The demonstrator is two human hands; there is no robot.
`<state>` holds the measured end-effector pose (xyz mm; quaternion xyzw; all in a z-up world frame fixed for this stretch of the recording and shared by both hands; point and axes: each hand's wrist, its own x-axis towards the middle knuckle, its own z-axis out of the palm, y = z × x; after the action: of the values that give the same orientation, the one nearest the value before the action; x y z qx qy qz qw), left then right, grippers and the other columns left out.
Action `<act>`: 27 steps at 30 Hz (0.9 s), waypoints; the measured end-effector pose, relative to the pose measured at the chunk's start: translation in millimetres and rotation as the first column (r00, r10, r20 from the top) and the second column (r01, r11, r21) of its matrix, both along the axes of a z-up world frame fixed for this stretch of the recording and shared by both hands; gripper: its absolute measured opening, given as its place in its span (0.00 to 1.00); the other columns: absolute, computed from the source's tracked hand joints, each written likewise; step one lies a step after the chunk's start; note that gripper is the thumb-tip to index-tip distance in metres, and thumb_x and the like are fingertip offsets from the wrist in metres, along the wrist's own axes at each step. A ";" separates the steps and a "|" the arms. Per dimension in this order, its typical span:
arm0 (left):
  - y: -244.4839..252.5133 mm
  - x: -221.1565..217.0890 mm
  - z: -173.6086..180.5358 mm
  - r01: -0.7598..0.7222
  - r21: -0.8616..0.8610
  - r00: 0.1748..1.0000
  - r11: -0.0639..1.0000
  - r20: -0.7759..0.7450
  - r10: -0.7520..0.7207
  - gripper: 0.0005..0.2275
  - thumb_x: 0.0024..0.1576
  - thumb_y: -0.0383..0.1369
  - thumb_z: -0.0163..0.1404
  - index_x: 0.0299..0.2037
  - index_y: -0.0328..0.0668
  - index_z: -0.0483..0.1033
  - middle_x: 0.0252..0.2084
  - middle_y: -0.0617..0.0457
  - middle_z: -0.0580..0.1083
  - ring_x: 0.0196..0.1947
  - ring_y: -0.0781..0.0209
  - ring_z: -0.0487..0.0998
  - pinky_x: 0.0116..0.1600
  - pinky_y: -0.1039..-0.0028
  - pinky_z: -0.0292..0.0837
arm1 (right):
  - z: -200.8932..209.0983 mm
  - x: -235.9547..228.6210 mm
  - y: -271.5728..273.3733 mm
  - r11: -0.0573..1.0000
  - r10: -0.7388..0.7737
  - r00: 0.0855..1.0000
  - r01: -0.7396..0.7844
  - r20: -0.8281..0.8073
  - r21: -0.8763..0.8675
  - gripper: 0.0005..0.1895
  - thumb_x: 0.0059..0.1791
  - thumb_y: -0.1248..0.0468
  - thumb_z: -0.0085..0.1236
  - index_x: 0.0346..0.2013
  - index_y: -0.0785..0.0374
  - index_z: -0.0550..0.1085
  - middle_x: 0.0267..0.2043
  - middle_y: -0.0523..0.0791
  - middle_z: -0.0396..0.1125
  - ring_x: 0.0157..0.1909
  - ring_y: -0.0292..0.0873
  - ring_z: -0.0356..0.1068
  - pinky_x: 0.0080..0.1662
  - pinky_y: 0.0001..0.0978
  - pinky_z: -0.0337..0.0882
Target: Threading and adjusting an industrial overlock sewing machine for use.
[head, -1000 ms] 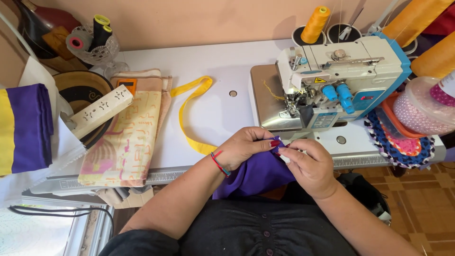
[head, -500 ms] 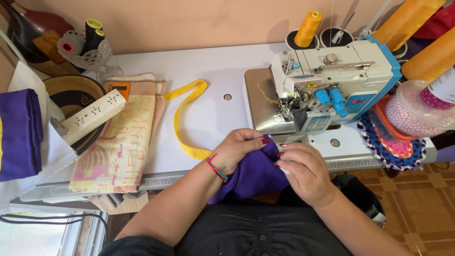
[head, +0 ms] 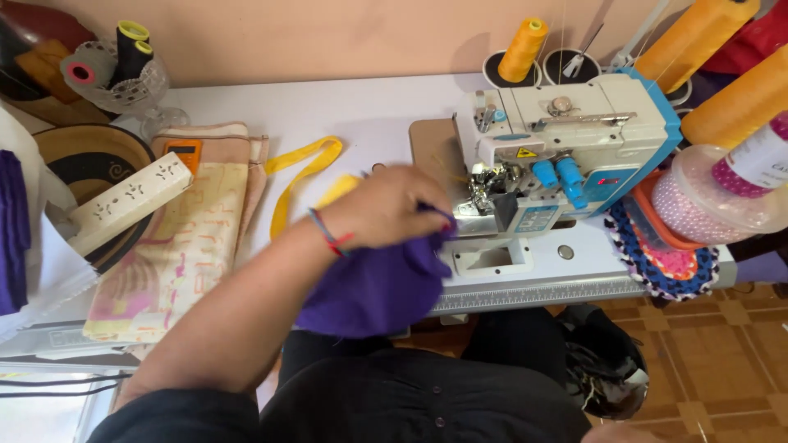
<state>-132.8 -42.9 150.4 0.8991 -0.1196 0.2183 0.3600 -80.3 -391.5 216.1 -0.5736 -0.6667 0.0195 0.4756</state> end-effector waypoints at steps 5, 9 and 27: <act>-26.2 24.8 -46.5 0.011 -0.091 0.975 0.996 -0.218 -0.030 0.06 0.53 0.31 0.57 0.38 0.43 0.84 0.36 0.43 0.79 0.41 0.37 0.81 0.50 0.53 0.76 | -14.9 22.7 30.6 0.974 -0.227 0.973 0.228 0.027 -0.010 0.08 0.46 0.61 0.62 0.39 0.55 0.81 0.41 0.38 0.77 0.44 0.38 0.81 0.51 0.32 0.81; -25.9 32.3 -62.9 -0.069 -0.165 0.957 0.984 -0.288 0.019 0.05 0.54 0.31 0.56 0.37 0.44 0.84 0.35 0.46 0.80 0.42 0.42 0.82 0.51 0.56 0.76 | -68.8 56.1 64.7 0.918 -0.395 0.918 0.396 0.036 -0.018 0.10 0.44 0.66 0.64 0.41 0.57 0.81 0.41 0.40 0.76 0.45 0.43 0.77 0.50 0.35 0.77; -37.6 47.9 -90.4 -0.248 0.016 0.940 0.969 -0.236 0.245 0.07 0.55 0.36 0.56 0.40 0.48 0.84 0.35 0.51 0.80 0.42 0.47 0.82 0.52 0.61 0.70 | -172.6 85.3 127.1 0.919 -0.388 0.638 0.211 -0.665 -0.333 0.16 0.43 0.75 0.65 0.46 0.70 0.80 0.37 0.45 0.72 0.39 0.36 0.69 0.45 0.33 0.75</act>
<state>-84.9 -80.6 60.0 0.9240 0.0390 0.1540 0.3478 5.0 -264.4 43.5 -0.6724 -0.3148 0.2377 0.6263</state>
